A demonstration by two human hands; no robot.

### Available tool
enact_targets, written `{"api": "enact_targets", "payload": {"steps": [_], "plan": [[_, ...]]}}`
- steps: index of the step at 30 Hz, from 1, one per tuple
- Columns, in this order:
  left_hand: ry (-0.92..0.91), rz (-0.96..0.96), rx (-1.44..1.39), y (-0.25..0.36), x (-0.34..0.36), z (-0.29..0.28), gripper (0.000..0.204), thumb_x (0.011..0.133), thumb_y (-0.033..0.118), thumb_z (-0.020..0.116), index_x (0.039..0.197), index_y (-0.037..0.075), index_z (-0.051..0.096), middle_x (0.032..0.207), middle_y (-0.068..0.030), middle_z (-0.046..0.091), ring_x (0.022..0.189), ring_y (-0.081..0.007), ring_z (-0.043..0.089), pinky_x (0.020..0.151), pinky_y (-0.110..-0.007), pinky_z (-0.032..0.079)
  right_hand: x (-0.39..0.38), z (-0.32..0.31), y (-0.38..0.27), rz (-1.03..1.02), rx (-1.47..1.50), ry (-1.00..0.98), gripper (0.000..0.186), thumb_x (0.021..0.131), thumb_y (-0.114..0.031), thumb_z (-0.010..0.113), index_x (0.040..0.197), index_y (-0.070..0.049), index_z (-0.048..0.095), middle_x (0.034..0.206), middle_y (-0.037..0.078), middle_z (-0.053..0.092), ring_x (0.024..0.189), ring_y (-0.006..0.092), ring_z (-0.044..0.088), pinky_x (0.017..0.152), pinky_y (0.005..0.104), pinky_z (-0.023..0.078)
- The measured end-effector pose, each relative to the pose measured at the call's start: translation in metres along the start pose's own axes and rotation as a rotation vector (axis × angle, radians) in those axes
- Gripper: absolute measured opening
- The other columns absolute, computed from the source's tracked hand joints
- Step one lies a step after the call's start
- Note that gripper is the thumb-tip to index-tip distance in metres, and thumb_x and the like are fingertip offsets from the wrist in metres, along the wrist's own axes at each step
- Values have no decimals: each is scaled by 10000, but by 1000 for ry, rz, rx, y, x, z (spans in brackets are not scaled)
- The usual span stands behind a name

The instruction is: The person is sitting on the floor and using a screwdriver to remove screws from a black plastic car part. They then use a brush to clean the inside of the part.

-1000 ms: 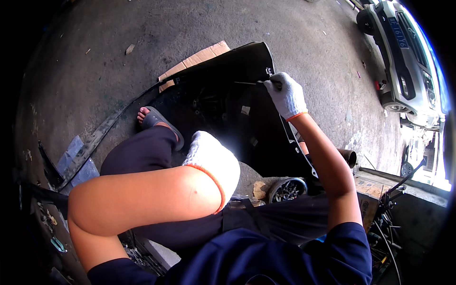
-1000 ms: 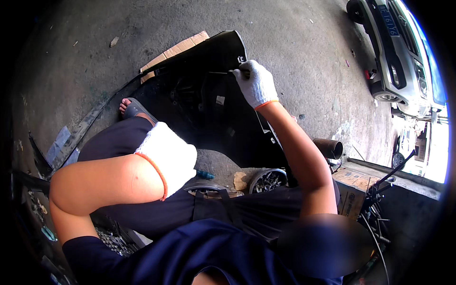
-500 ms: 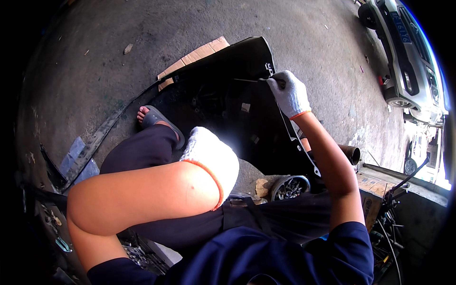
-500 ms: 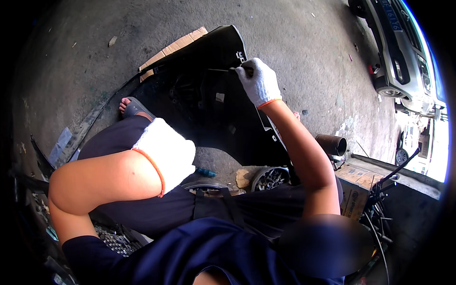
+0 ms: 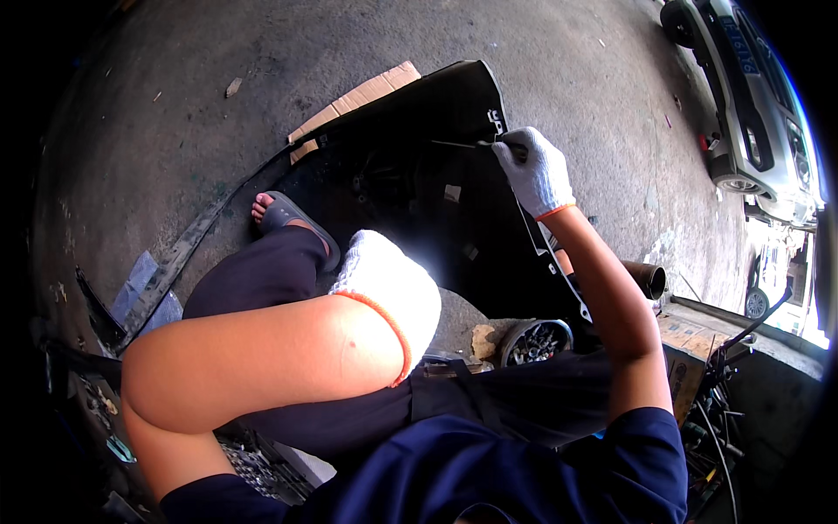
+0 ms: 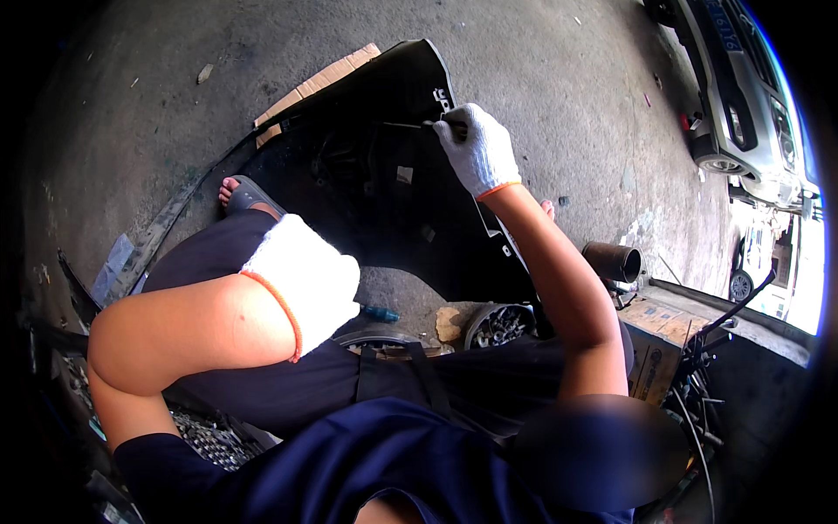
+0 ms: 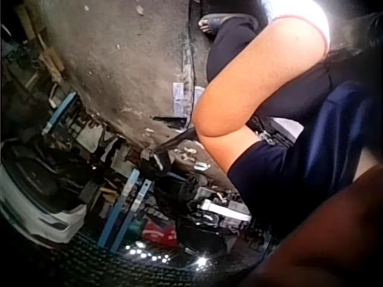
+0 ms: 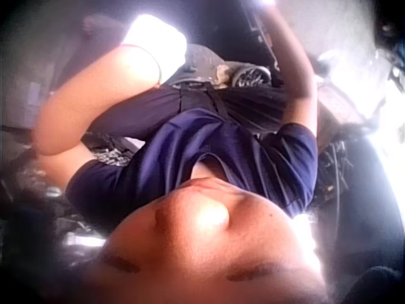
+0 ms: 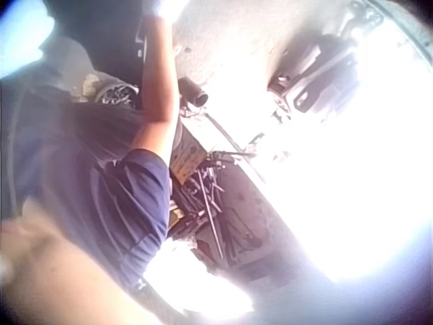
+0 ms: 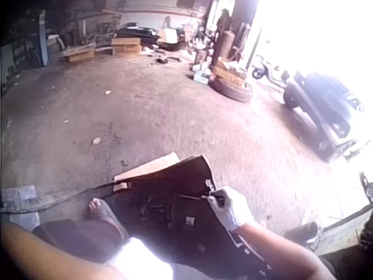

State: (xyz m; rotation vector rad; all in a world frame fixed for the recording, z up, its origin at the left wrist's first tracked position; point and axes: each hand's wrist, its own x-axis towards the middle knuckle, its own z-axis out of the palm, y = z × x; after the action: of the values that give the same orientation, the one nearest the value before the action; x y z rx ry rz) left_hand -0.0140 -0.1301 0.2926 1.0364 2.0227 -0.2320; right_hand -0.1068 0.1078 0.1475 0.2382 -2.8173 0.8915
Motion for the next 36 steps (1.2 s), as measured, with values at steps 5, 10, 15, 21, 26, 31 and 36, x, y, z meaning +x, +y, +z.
{"api": "enact_targets", "payload": {"steps": [5, 10, 15, 21, 26, 31, 36], "plan": [[1, -18, -25, 2, -2, -2, 370, 960, 390, 514, 973, 57, 675, 812, -75, 702, 780, -238, 682, 776, -375, 446, 1, 5, 1, -43, 13, -2, 196, 860, -202, 732, 959, -48, 662, 855, 145, 691, 782, 284, 700, 711, 341, 553], [133, 140, -141, -23, 38, -9, 447, 949, 444, 460, 979, 42, 653, 886, -177, 684, 864, -332, 669, 821, -421, 502, 13, -19, 14, -346, -81, -167, 230, 876, -205, 702, 1005, -25, 642, 907, 165, 690, 836, 328, 687, 746, 372, 545], [218, -200, -2422, -80, 178, -6, 529, 986, 485, 453, 1132, -10, 575, 1043, -133, 655, 730, -198, 609, 638, -370, 532, 37, -20, -4, -56, -168, -383, 383, 902, -353, 609, 1034, 7, 634, 938, 237, 677, 900, 411, 659, 810, 440, 521], [870, -240, -2737, -69, 247, -13, 355, 924, 438, 586, 810, 103, 567, 611, -8, 508, 501, -155, 506, 477, -328, 460, 42, -18, -24, 415, -78, -604, 491, 907, -438, 509, 869, 19, 685, 800, 224, 683, 733, 354, 678, 700, 429, 524], [694, -212, -3007, -50, 284, 26, 402, 878, 469, 656, 790, 97, 530, 578, -9, 467, 442, -163, 451, 424, -307, 419, 56, -26, -16, 1190, 522, -692, 417, 932, -425, 522, 671, -100, 540, 573, -15, 448, 436, 98, 353, 402, 265, 260], [776, -37, -3203, -41, 303, 17, 458, 878, 531, 641, 850, 83, 551, 609, -24, 501, 459, -147, 471, 413, -313, 422, 52, -18, -9, 766, 171, -639, 365, 911, -386, 542, 743, -64, 576, 603, 88, 573, 449, 220, 524, 436, 356, 402], [1024, 138, -3243, -47, 318, 20, 405, 958, 471, 538, 855, 83, 586, 620, -19, 538, 436, -131, 465, 433, -277, 400, 53, -10, -49, -151, -595, -643, 265, 867, -342, 602, 846, -79, 610, 720, 184, 653, 627, 369, 652, 594, 455, 516]]}}
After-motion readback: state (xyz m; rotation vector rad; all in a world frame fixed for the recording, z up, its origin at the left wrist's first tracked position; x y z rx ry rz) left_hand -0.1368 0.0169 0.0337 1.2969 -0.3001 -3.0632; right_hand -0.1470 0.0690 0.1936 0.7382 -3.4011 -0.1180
